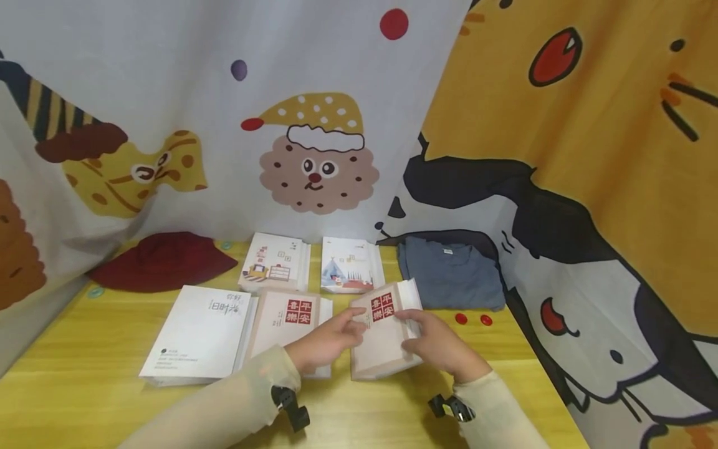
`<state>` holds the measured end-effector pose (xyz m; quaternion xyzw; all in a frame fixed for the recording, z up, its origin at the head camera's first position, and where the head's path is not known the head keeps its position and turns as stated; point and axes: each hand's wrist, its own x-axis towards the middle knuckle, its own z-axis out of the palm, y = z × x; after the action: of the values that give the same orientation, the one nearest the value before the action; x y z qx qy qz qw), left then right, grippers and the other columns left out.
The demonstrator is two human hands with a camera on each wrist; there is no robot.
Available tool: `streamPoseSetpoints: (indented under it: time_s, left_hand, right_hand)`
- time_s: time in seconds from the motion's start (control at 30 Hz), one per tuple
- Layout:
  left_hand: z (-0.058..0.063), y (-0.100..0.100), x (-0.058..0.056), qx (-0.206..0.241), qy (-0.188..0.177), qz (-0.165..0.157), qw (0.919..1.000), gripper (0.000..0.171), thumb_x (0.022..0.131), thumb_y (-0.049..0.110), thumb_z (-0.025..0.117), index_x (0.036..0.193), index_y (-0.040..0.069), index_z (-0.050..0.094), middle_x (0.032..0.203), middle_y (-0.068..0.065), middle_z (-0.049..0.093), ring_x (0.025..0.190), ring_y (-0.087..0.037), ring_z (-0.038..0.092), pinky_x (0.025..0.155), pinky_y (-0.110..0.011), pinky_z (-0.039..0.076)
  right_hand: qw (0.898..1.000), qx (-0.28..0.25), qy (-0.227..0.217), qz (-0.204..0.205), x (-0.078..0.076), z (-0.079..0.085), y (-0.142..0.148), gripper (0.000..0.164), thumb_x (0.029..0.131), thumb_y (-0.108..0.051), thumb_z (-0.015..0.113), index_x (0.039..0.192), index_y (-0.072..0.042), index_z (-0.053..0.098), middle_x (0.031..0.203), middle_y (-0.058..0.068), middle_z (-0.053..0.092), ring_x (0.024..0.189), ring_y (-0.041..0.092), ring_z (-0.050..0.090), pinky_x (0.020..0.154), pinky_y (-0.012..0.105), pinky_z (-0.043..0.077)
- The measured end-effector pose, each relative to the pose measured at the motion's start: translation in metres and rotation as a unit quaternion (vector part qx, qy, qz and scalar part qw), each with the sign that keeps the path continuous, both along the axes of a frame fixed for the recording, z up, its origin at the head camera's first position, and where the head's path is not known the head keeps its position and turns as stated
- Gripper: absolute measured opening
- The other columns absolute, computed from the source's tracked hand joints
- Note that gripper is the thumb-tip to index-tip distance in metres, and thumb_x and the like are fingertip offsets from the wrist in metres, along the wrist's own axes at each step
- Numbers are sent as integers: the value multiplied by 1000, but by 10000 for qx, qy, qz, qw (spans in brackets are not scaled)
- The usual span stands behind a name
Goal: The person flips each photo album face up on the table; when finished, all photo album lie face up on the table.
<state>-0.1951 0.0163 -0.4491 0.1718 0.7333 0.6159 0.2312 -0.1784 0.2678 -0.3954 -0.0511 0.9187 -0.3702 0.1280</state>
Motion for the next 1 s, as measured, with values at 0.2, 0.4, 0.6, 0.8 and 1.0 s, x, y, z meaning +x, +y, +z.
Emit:
streamPoseSetpoints:
  time_s: [0.2, 0.4, 0.6, 0.8, 1.0]
  left_hand:
    - [-6, -2, -6, -23, -252, 656, 9975, 76, 100, 21, 67, 165, 9, 31, 167, -29, 32, 154, -48, 31, 125, -64, 26]
    - [-8, -2, -7, 248, -489, 920, 9942, 78, 101, 18, 65, 165, -1, 25, 167, -32, 26, 154, -49, 29, 123, -62, 31]
    - [-9, -3, -6, 99, -418, 956, 9945, 77, 101, 18, 65, 163, -6, 26, 169, -30, 23, 157, -48, 23, 127, -60, 24]
    - [-6, -6, -7, -125, -236, 758, 9968, 78, 101, 21, 65, 163, -6, 27, 167, -32, 27, 155, -48, 27, 126, -59, 27]
    - [-2, -13, -8, -361, -203, 539, 9977, 79, 102, 26, 66, 164, -2, 27, 164, -31, 34, 151, -46, 37, 121, -59, 37]
  right_hand:
    - [9995, 225, -173, -167, -4, -9, 3, 69, 90, -6, 77, 155, -12, 53, 160, 28, 45, 139, 45, 47, 115, 72, 36]
    - [9986, 324, -360, -211, -8, -22, 5, 68, 90, -16, 79, 153, -10, 54, 159, 28, 46, 143, 45, 45, 116, 71, 35]
    - [9993, -75, -355, 86, -11, -32, 6, 65, 90, -19, 81, 149, -4, 57, 157, 29, 48, 141, 50, 48, 112, 67, 43]
    - [9995, 23, -316, 76, -13, -33, 4, 67, 90, -21, 81, 150, -4, 56, 157, 30, 47, 141, 55, 47, 113, 67, 43]
    - [9991, 236, -343, 39, -16, -31, 3, 68, 91, -24, 82, 151, -5, 55, 158, 27, 48, 143, 52, 46, 112, 66, 43]
